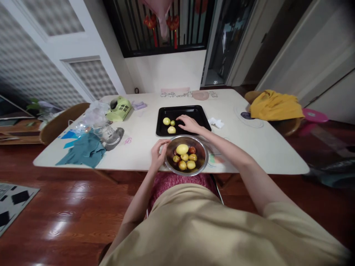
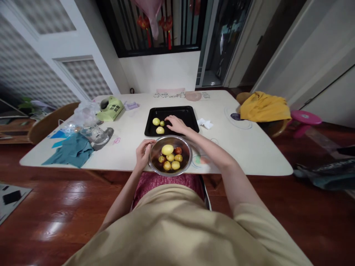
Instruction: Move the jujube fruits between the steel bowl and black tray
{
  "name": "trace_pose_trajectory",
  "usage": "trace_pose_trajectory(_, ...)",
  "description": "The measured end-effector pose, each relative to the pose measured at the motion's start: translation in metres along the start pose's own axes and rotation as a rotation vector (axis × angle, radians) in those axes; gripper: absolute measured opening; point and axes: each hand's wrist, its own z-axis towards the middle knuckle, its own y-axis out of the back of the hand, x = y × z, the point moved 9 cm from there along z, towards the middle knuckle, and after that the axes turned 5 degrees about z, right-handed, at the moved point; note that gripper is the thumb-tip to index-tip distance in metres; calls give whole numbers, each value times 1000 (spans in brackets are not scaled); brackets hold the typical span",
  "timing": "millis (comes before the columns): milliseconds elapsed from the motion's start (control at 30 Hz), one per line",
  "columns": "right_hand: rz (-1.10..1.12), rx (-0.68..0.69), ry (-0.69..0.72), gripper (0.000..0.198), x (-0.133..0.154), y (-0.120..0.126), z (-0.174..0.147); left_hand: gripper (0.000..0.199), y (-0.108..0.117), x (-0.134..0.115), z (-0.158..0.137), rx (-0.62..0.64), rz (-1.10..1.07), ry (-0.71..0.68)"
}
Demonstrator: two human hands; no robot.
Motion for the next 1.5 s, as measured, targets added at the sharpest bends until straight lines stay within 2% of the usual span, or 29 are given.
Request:
trace_pose_trajectory(200,-1,78,-37,31,-5,-37,38,44,-3,-11,0,23,32,-52)
trace_pose_trajectory(400,30,79,-63,25,-5,-41,41,47,-3,-12,1,25,32,-52)
trace_pose_trajectory(567,53,25,-36,27,4,-14,14,46,-3,-12,1,22,14,-56)
trace_pose_trajectory(700,131,-121,-1,32,20,31,-31,43,-3,-12,0,18,0,-63)
trace_pose_trajectory(800,163,-164,5,31,37,58,-71,41,-2,-12,-1,8,-23,-80)
trace_pose_trajectory(933,206,-65,30,26,66,70,-117,41,-2,-12,-1,-2,-30,-98)
trace_pose_trajectory(1100,242,195,-19,27,89,52,-150,39,-2,-12,0,-3,-23,-103)
trace_pose_trajectory(1333,204,372,-63,26,100,33,-163,39,-1,-10,0,-6,-18,-98)
trace_pose_trajectory(1500,238,400,-58,19,96,33,-164,40,-1,-10,0,-8,-22,-98)
